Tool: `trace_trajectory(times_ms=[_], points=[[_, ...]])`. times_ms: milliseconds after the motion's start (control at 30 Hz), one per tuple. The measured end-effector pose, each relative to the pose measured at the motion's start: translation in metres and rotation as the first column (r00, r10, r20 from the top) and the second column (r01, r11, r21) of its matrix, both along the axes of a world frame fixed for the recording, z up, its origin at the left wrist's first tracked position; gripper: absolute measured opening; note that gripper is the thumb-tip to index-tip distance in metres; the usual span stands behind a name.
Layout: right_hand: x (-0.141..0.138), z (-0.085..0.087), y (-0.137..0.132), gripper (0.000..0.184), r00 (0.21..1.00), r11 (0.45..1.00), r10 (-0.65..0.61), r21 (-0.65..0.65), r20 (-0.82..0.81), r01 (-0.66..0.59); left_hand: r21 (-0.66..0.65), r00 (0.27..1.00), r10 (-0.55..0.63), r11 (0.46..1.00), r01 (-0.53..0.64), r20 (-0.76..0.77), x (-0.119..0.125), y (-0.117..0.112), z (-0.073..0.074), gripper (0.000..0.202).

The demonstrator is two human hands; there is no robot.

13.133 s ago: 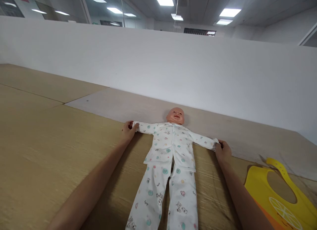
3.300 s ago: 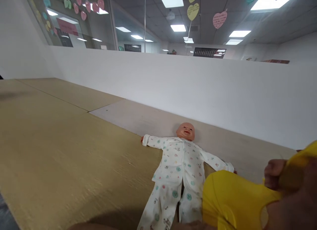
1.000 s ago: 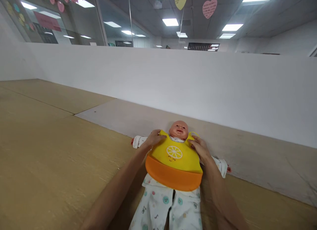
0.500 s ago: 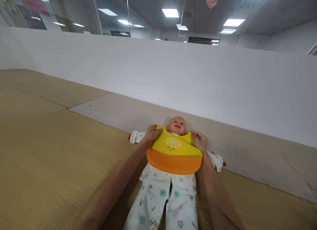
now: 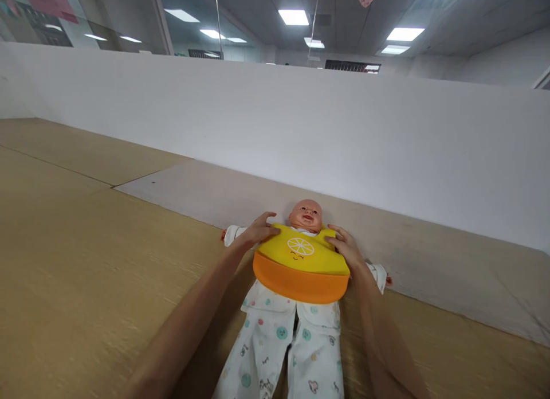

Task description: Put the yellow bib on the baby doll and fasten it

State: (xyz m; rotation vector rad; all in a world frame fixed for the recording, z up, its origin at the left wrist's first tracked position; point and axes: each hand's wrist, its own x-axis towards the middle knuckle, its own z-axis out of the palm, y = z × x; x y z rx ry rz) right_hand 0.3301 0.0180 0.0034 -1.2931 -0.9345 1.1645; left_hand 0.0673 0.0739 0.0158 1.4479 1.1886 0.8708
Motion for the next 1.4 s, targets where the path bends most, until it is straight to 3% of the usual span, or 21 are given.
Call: trace_trajectory(times_ms=[233, 433, 567, 767, 967, 1233, 1400], points=[[-0.001, -0.005, 0.003, 0.063, 0.996, 0.995, -0.089, 0.044, 0.008, 0.088, 0.063, 0.995, 0.072, 0.995, -0.077, 0.071, 0.01, 0.004, -0.008, 0.041], [0.0, -0.013, 0.007, 0.053, 0.988, 0.988, -0.152, 0.012, -0.003, 0.152, 0.101, 0.99, 0.114, 0.987, -0.123, 0.084, 0.012, 0.014, -0.029, 0.03], [0.003, -0.017, 0.008, 0.051, 0.983, 0.984, -0.178, -0.027, -0.032, 0.177, 0.147, 0.984, 0.16, 0.975, -0.169, 0.075, 0.012, 0.017, -0.034, 0.027], [0.006, -0.019, 0.006, 0.057, 0.975, 0.981, -0.19, 0.006, -0.115, 0.192, 0.204, 0.97, 0.213, 0.951, -0.233, 0.115, 0.013, 0.018, -0.03, 0.029], [0.007, -0.016, 0.002, 0.047, 0.99, 0.994, -0.109, -0.014, -0.085, 0.108, 0.131, 0.986, 0.129, 0.981, -0.143, 0.108, 0.012, 0.013, -0.027, 0.024], [0.017, -0.009, -0.003, 0.038, 0.999, 0.997, 0.046, -0.054, -0.009, -0.046, 0.021, 0.986, -0.027, 0.999, 0.024, 0.166, 0.008, 0.004, -0.01, 0.02], [0.022, -0.015, 0.002, 0.036, 0.998, 0.998, 0.055, -0.04, 0.008, -0.055, -0.01, 0.983, 0.039, 0.999, -0.038, 0.18, 0.01, 0.003, -0.014, 0.027]])
